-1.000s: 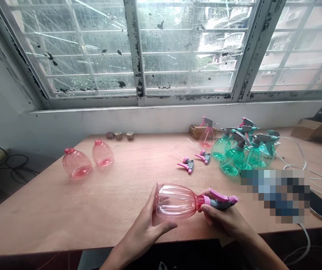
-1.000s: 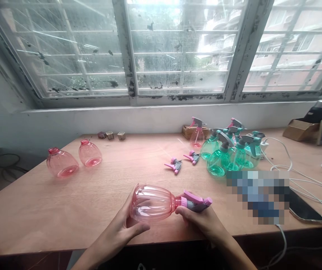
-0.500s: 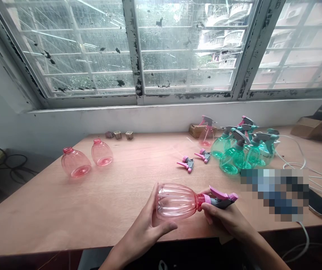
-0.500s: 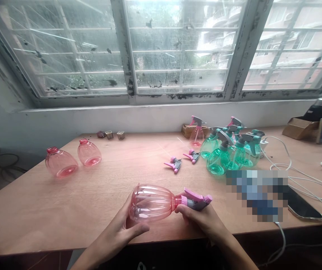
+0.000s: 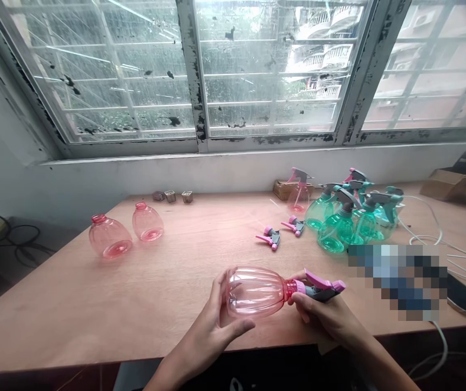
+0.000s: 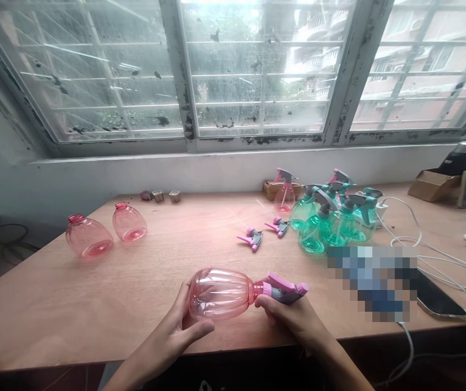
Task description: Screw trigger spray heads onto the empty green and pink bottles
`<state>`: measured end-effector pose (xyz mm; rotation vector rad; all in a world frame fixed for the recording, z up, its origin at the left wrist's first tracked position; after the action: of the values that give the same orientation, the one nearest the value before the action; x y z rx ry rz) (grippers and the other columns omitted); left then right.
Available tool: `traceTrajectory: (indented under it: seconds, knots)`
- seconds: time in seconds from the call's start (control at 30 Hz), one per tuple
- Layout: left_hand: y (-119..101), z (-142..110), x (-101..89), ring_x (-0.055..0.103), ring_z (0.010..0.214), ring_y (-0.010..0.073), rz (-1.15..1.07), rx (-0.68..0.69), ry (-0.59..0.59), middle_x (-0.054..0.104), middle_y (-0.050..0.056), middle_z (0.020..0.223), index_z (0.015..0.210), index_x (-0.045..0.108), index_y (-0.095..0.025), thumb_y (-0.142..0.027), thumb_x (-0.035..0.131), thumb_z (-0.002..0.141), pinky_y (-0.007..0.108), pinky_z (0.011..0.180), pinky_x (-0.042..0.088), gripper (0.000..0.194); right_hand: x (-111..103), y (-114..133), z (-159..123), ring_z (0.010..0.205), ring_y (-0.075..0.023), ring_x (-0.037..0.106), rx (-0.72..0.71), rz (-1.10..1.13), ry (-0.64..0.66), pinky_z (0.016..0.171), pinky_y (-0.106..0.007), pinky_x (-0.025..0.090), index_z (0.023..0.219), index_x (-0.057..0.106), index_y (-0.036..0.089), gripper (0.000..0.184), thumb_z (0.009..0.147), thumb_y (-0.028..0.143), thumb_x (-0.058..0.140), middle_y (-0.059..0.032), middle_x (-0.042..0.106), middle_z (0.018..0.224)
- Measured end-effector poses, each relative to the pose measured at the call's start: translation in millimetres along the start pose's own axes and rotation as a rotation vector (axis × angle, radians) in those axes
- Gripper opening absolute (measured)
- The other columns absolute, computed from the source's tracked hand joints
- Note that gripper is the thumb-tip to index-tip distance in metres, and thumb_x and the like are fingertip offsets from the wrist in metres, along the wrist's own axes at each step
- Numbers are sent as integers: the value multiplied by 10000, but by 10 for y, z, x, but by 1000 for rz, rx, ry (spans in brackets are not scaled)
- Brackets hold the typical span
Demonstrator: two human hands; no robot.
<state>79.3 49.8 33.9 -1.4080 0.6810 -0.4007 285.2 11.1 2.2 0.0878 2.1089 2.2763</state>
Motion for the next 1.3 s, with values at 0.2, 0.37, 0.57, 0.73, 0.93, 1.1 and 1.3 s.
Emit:
traceTrajectory:
  seconds: [0.2,0.37,0.57,0.73,0.93,1.1,1.3]
  knots:
    - [-79,-3,-25,214,1539,296,59,86,-52,191,64,1688,1596,122,-325,-285,698,922,485,1285,124,887,-31,12,-6,508,-122,467,0,89,-61,515,-278,327,1020,645,167,401,833,501,767,-21,664,726]
    - [-7,-9,-25,139,1555,311,65,39,-22,136,61,1700,1614,51,-298,-332,698,922,493,1285,87,948,-30,-19,1,510,-119,459,-1,46,-42,508,-266,316,895,667,166,367,840,518,758,7,602,632]
    - [42,-11,-49,183,1547,304,38,6,-29,158,62,1697,1612,137,-258,-400,704,923,441,1291,120,904,-27,-40,14,491,-109,466,-8,64,-25,508,-268,310,899,677,167,343,849,495,762,5,624,626]
    - [-27,2,-35,189,1547,284,-49,85,-29,135,5,1702,1604,79,-360,-325,709,928,445,1281,175,925,-26,-44,6,474,-115,462,6,114,-39,496,-269,302,1003,654,165,398,830,500,779,0,644,641]
    - [16,-12,-20,193,1543,314,-83,52,-6,187,60,1691,1613,70,-297,-408,758,887,478,1283,151,1007,6,39,-5,507,-120,433,4,93,-27,517,-274,270,967,666,151,398,822,501,790,37,561,535]
    - [36,-12,-17,271,1516,331,-112,24,-11,228,89,1678,1613,116,-269,-423,744,897,486,1271,211,965,-38,-44,11,493,-125,454,11,110,-48,514,-272,308,1020,644,156,441,804,506,802,41,562,538]
    - [36,-5,6,418,1442,318,-132,59,6,227,59,1680,1602,68,-381,-363,733,914,466,1222,334,957,-38,-55,6,504,-122,449,18,140,-49,522,-263,319,1072,632,143,452,817,477,798,48,556,540]
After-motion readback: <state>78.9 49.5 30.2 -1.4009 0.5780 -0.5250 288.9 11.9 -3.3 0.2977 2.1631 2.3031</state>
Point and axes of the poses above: each hand's wrist, its own z-axis towards the middle knuckle, its own x-axis out of the palm, y = z × x, the point moved 10 cm from there along z, towards the middle knuckle
